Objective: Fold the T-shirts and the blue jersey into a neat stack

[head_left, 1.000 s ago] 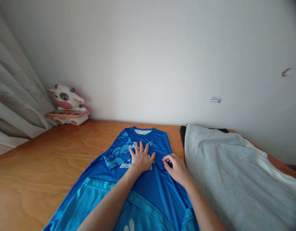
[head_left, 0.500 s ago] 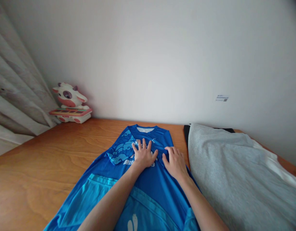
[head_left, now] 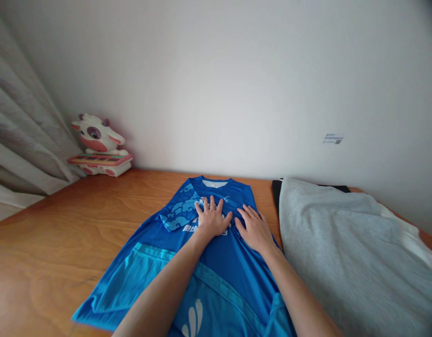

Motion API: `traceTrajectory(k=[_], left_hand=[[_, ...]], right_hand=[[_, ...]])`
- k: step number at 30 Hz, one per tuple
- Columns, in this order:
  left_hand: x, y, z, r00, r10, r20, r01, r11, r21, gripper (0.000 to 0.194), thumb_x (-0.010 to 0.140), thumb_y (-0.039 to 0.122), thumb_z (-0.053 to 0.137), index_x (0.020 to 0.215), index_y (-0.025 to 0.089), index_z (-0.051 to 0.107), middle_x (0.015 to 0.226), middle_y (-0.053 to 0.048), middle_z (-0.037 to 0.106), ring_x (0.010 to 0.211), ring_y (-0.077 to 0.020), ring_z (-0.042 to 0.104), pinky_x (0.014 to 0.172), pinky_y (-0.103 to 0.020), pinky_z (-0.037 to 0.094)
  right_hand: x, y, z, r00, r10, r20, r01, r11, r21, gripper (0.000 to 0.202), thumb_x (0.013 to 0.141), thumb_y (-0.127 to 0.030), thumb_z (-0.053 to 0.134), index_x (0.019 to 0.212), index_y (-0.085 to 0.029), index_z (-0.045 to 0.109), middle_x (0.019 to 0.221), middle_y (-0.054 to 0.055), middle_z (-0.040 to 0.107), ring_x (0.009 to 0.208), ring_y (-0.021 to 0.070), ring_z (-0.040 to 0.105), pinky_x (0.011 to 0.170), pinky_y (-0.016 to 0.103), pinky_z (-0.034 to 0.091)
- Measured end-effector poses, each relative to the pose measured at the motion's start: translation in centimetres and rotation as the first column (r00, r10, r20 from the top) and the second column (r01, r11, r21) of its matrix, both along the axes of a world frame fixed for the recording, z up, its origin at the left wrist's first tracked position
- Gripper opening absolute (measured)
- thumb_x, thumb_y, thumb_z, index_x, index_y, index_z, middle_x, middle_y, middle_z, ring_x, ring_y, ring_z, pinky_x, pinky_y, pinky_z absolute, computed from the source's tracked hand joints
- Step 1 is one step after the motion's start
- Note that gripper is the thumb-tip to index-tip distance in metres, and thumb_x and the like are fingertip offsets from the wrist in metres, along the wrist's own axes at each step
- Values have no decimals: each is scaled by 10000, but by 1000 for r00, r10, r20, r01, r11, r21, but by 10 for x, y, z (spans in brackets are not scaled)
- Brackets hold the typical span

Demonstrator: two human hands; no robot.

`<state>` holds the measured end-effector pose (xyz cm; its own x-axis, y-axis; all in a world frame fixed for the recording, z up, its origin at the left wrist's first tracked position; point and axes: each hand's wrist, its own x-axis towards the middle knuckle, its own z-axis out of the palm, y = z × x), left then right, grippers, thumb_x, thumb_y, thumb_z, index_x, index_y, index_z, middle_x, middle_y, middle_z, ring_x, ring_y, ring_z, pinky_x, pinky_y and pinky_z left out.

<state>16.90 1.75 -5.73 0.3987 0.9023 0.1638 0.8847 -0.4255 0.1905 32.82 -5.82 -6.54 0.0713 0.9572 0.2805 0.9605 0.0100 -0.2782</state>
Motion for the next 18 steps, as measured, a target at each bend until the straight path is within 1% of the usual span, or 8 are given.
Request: traceTrajectory(k=[3,7,12,18], left_hand=[[1,8,-1,1000,-5,10,5,1000,8,734,947,676,363,1540,249,429,1625,-165,366,1500,-483,231,1137,-765,108],[3,16,-3,1000,-10,25,9,1000,20,749,944,673,378,1538,221,437,1623,-185,360,1491,-494,243,1134,-771,99],[3,20,-5,999,8,38,-8,1000,-9,728,943,668,384,1539,252,435,1631,-156,357,1509,-463,230,1158,-749,95],[2,20,-4,998,13,58,-12,1000,-19,662,985,600,348,1536,246,443,1632,-157,355,1511,-453,237,1163,-745,101]], right_hand=[[3,6,0,1000,2,9,-2,1000,1,469,1008,-401,416,1395,-202,591,1522,137,517,1434,297,438,1169,546,305],[8,14,-1,1000,8,19,-8,1000,1,473,1010,-403,415,1403,-203,585,1529,129,511,1440,295,431,1179,540,299],[12,20,-4,1000,-5,16,5,1000,-2,476,1003,-397,435,1402,-188,587,1541,137,494,1453,312,410,1187,545,296],[15,20,-8,1000,-18,25,18,1000,1,491,1006,-410,429,1412,-177,576,1540,138,494,1449,302,417,1197,520,300]])
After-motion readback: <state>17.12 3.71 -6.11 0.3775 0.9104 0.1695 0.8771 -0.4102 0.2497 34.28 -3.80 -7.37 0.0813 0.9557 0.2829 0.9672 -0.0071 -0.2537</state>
